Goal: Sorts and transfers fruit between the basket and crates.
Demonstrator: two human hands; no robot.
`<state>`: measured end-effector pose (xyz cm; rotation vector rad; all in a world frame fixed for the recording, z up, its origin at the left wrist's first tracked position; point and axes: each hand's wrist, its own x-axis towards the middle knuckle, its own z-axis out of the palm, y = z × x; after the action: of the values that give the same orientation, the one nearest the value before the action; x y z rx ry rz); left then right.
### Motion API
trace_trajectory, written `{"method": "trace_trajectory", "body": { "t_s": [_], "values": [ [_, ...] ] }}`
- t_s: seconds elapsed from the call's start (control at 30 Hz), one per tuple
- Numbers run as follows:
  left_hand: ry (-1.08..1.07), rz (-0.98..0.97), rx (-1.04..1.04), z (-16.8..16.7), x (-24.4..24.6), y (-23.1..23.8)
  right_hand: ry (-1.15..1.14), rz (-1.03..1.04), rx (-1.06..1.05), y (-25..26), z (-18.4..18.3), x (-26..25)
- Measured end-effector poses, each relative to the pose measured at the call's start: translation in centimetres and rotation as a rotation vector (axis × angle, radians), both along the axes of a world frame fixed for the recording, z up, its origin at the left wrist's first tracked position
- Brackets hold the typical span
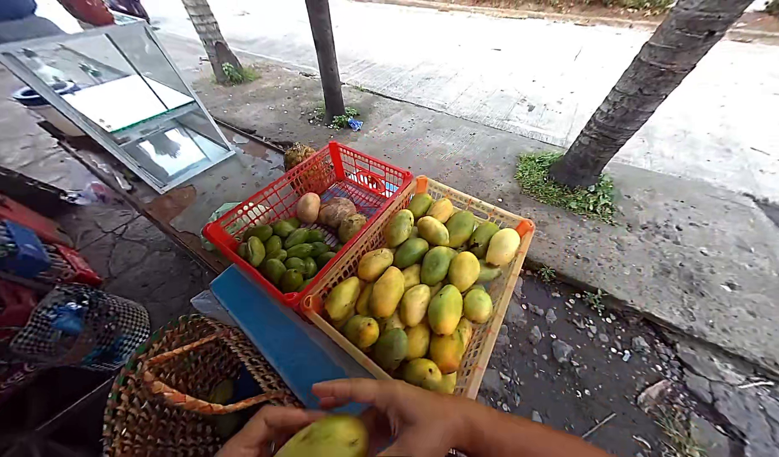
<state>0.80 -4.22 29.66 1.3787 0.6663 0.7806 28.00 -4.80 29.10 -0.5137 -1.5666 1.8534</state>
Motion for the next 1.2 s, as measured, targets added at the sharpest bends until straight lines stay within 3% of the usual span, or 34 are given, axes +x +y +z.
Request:
{"method": "trace_trajectory", "body": {
  "t_s": [0.07, 0.13, 0.37, 0.53, 0.63, 0.73, 0.83, 1.0, 1.1, 1.2],
  "values": [
    [-0.161, 0.079, 0.091, 0.7, 3.0, 0.6, 0.091, -0.070, -0.043, 0.1, 0.2, 2.7],
    [-0.228, 0.145, 0.109, 1.2, 4.2, 0.8, 0.014, -0.192, -0.026, 0.8, 0.8, 6.9],
    [-0.004, 0.305, -0.037, -0.7, 3.8, -3.0, -0.914, -0.635, 0.173, 4.1, 3.6, 22.9],
    [0.239, 0.137, 0.209, 0.4, 13.0, -0.6, -1.261, -0.536, 0.376, 6.2, 3.5, 25.3],
    [0.514, 0.078, 0.495, -0.9, 20.0, 1.9, -1.438, -0.399, 0.445, 7.5, 2.5, 24.7],
    [0.805, -0.133, 0.613, -1.0, 25.9, 4.2, -1.572, -0.294, 0.507, 8.5, 1.9, 24.1],
    [1.087, -0.370, 0.613, -1.0, 30.3, 6.0, -1.510, -0.282, 0.504, 8.7, 0.6, 24.6],
    [1.234, -0.438, 0.660, -2.2, 33.4, 6.9, -1.164, -0.465, 0.463, 7.7, -2.3, 26.9],
    [1.225, -0.498, 0.666, -2.1, 33.6, 7.8, -1.055, -0.501, 0.419, 7.6, -3.2, 27.5],
    [1.056, -0.433, 0.569, -1.0, 31.9, 9.0, -0.980, -0.481, 0.311, 7.9, -2.7, 28.0]
  ]
}}
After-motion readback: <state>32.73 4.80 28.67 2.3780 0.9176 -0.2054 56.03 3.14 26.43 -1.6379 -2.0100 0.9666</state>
